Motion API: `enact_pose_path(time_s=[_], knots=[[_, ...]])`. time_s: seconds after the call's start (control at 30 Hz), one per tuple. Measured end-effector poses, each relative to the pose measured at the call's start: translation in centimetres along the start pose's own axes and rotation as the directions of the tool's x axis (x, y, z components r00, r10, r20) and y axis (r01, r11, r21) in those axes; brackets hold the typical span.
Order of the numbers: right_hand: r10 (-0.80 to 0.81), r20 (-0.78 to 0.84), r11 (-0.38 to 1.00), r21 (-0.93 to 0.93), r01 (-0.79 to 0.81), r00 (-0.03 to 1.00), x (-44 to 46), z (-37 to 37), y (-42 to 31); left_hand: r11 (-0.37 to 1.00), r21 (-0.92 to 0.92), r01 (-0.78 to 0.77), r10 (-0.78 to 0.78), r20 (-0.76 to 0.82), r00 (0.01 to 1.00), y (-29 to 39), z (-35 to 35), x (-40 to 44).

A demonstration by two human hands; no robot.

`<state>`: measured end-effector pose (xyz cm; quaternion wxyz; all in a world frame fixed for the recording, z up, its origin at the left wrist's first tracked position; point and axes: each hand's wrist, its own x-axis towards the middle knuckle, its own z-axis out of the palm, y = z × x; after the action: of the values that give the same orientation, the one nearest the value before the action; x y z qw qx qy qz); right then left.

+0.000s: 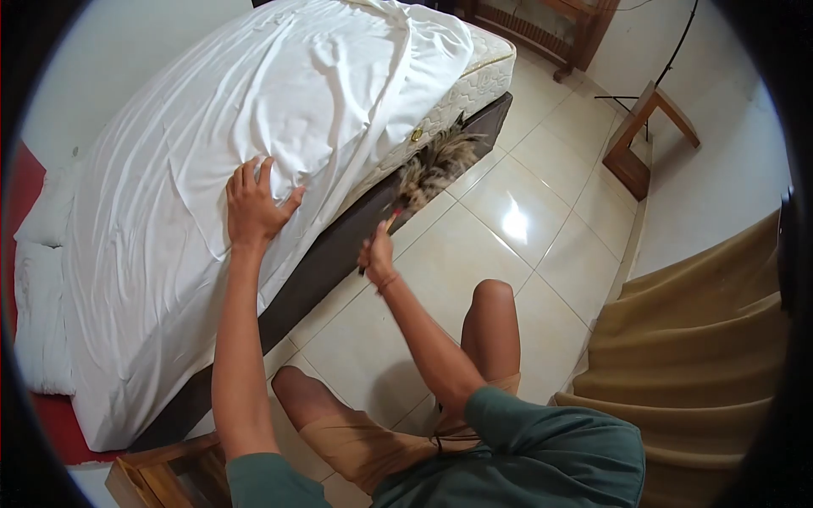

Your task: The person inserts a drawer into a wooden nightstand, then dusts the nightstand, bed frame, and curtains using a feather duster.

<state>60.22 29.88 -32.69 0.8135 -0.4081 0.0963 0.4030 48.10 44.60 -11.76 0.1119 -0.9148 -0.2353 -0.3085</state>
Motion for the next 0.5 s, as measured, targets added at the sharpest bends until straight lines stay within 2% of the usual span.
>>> enact_pose_path(time_s=[0.07, 0.1, 0.13, 0.2, 0.27, 0.3, 0.33, 0.37, 0.4, 0.43, 0.47, 0.5], knots=[[-0.126, -0.058, 0.976, -0.185, 0.113, 0.990, -2.6, -0.5, 5.9, 1.000, 0.002, 0.000, 0.000, -0.002, 1.000, 0.1, 0.0, 0.0], [-0.052, -0.101, 0.949, -0.315, 0.018, 0.993, -5.4, -0.7, 8.2, 1.000, -0.004, -0.003, 0.003, -0.008, 1.000, 0.1, 0.0, 0.1], [0.014, -0.073, 0.967, -0.253, -0.033, 0.997, -7.8, -1.4, 10.9, 1.000, -0.011, -0.005, 0.005, -0.014, 1.000, 0.1, 0.0, 0.1], [0.005, 0.005, 0.953, -0.304, -0.003, 1.000, -13.1, -3.0, 15.0, 1.000, -0.018, -0.003, 0.003, -0.014, 1.000, 0.2, 0.0, 0.0], [-0.002, -0.102, 0.949, -0.314, -0.031, 0.995, -14.6, -4.9, 17.5, 1.000, -0.014, 0.006, -0.006, -0.002, 1.000, 0.1, 0.0, 0.0], [-0.063, -0.223, 0.963, -0.271, 0.001, 0.973, -13.7, -6.1, 18.7, 1.000, -0.013, -0.001, 0.001, -0.013, 1.000, 0.0, -0.1, 0.0], [-0.118, -0.345, 0.971, -0.234, 0.037, 0.931, -11.8, -8.0, 20.2, 1.000, -0.015, -0.006, 0.006, -0.022, 1.000, 0.0, -0.1, 0.0], [-0.234, -0.475, 0.933, -0.356, 0.058, 0.848, -8.9, -10.1, 21.4, 1.000, -0.021, -0.015, 0.014, -0.032, 0.999, 0.1, -0.2, -0.2], [-0.041, -0.592, 0.976, -0.196, -0.095, 0.805, -4.5, -13.4, 22.4, 1.000, -0.026, 0.000, 0.000, -0.016, 1.000, 0.2, -0.3, -0.4], [0.032, -0.608, 0.997, -0.035, -0.068, 0.793, -8.2, -8.9, 14.5, 0.999, -0.033, 0.014, -0.014, -0.007, 1.000, 0.2, -0.4, -0.3], [-0.173, -0.545, 0.982, -0.154, 0.105, 0.820, -4.7, -11.0, 14.0, 0.999, -0.042, 0.027, -0.027, 0.005, 1.000, 0.2, -0.4, -0.1], [-0.256, -0.461, 0.966, -0.155, 0.207, 0.850, -5.1, -10.3, 10.8, 0.999, -0.036, 0.024, -0.024, -0.006, 1.000, 0.2, -0.3, 0.0]])
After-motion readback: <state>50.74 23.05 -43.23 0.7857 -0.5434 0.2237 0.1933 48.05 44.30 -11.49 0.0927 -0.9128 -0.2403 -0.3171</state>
